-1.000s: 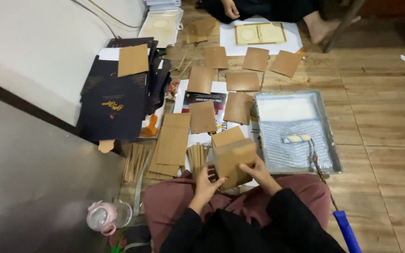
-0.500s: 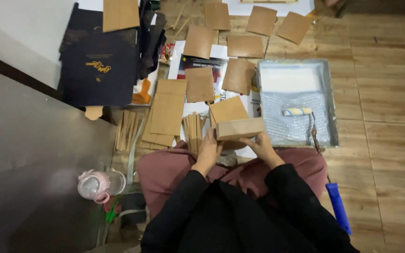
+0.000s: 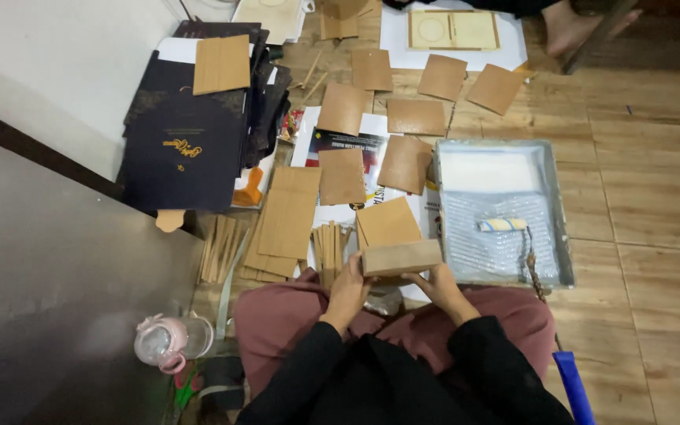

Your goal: The person is sitting on the floor, picking up scattered cardboard pieces of various sizes and stacking them into organized piles.

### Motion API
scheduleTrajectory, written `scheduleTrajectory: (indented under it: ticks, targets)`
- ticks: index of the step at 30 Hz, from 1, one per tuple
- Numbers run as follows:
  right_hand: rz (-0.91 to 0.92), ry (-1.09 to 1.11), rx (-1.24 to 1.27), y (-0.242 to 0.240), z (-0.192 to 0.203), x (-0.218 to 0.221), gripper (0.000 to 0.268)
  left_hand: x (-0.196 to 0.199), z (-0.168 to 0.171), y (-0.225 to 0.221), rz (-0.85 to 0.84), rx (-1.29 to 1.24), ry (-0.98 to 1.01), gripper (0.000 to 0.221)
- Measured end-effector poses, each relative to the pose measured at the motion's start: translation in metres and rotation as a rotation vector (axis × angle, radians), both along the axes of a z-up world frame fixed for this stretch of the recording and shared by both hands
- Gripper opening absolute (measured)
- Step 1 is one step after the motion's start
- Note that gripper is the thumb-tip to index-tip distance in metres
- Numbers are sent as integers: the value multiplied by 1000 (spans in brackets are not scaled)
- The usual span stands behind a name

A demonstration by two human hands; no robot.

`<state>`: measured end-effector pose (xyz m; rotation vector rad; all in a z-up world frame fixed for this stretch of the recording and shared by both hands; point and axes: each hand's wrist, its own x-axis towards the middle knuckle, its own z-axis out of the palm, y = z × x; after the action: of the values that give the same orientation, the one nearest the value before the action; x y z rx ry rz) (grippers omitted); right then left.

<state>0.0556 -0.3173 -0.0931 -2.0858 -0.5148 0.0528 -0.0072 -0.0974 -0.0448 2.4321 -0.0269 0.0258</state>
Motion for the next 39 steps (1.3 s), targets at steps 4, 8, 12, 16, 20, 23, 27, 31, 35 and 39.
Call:
scheduleTrajectory:
  ticks: [4, 8, 12, 16, 20, 23, 27, 31, 35, 39]
  targets:
    - [-2, 25, -77, -4, -17, -1, 32, -3, -3, 1, -3, 5, -23, 57]
    - [-60, 35, -165, 1, -9, -2, 25, 0, -19, 9, -36, -33, -66, 55]
    - [-95, -64, -253, 2, -5, -3, 29, -3, -20, 11, -69, -107, -163, 49]
    - [-104, -165, -151, 20, 50, -13, 52, -4, -22, 12, -45, -103, -232, 57]
    - [-72, -301, -218, 24, 76, -21, 46, -7, -44, 8, -7, -7, -309, 74]
    - [-31, -279, -356, 31, 111, -21, 27, -1, -40, 8, 7, 52, -364, 74]
    - [-52, -381, -358, 27, 78, -12, 22, 1, -45, 10, -1, -62, -273, 62]
    - [-11, -315, -277, 16, 33, 1, 21, 3, -34, 8, -19, 28, -230, 56]
    - [-54, -153, -193, 15, 23, 1, 39, 2, -28, 6, 12, -124, -308, 56]
    - [30, -108, -182, -5, -26, 11, 46, 3, -38, 13, -24, -51, -201, 57]
